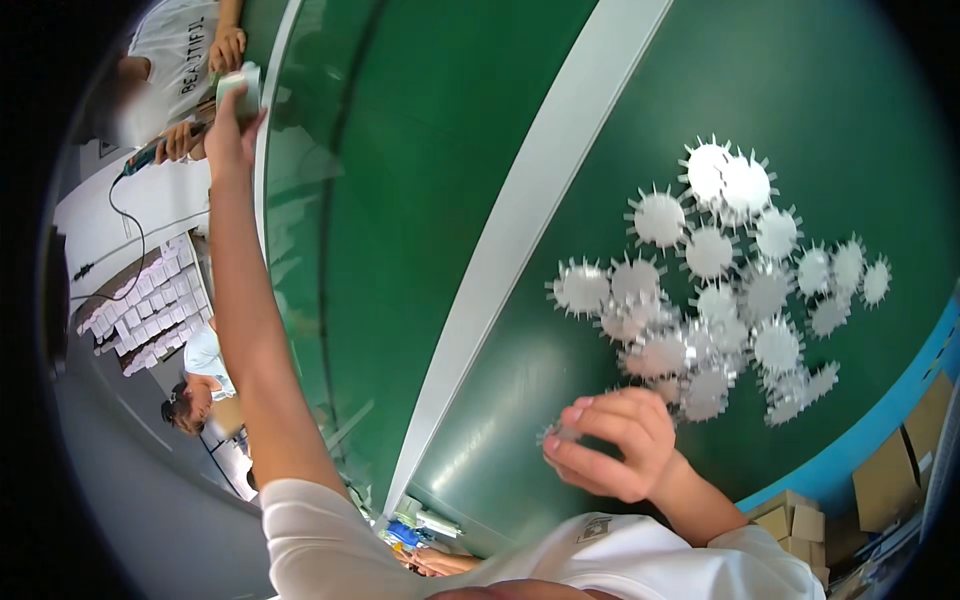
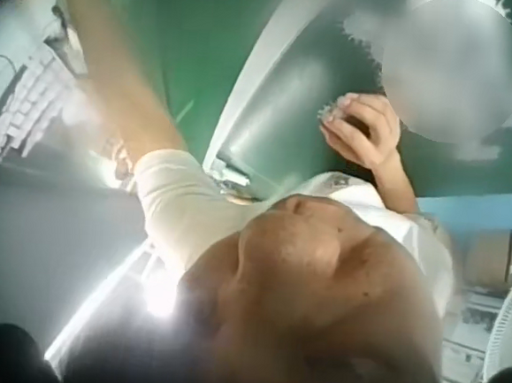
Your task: The person assembles portable fans by picking up fan bodies, adhering round metal pads into the fan heads by hand, and lining up the assembled fans in a row on the conveyor table.
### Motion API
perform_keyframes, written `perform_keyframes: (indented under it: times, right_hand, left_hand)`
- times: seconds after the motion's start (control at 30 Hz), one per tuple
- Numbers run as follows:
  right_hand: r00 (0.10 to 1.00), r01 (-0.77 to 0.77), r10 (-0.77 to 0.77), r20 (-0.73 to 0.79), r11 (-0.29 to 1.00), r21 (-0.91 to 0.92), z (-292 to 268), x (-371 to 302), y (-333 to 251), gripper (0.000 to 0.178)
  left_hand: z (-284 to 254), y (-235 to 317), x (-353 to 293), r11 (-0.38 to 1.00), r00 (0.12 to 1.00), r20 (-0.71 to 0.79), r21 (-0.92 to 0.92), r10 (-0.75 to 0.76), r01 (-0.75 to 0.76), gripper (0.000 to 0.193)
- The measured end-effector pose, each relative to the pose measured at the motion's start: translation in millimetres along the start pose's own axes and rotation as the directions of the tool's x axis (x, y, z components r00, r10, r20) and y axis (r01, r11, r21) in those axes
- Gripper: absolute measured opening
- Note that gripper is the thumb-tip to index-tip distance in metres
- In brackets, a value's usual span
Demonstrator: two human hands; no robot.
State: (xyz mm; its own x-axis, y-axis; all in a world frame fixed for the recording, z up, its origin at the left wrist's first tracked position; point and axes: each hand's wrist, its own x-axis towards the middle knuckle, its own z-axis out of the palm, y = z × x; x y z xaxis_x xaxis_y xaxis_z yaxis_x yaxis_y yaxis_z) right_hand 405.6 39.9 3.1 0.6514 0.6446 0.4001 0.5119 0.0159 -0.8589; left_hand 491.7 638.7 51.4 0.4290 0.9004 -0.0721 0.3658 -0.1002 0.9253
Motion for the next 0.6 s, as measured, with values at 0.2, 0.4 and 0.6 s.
perform_keyframes:
  times: [0.2, 0.4, 0.6]
  right_hand:
    - [0.990, 0.122, -0.126, -0.062, 0.990, -0.067, -5.0, -13.3, 2.1, 0.040]
    - [0.979, 0.176, -0.182, -0.093, 0.982, -0.065, 4.6, -7.6, -15.2, 0.034]
    - [0.960, 0.232, -0.231, 0.161, 0.973, 0.013, 39.4, -20.0, -57.2, 0.032]
  left_hand:
    - [-83.4, -26.1, -337.2, 0.978, 0.972, 0.234, 0.207, -0.023, -0.027, 0.076]
    - [-175.0, -55.3, -550.7, 0.936, 0.684, 0.684, 0.351, -0.253, -0.005, 0.088]
    - [-180.9, -100.7, -635.7, 0.939, 0.364, 0.931, 0.109, 0.018, -0.325, 0.081]
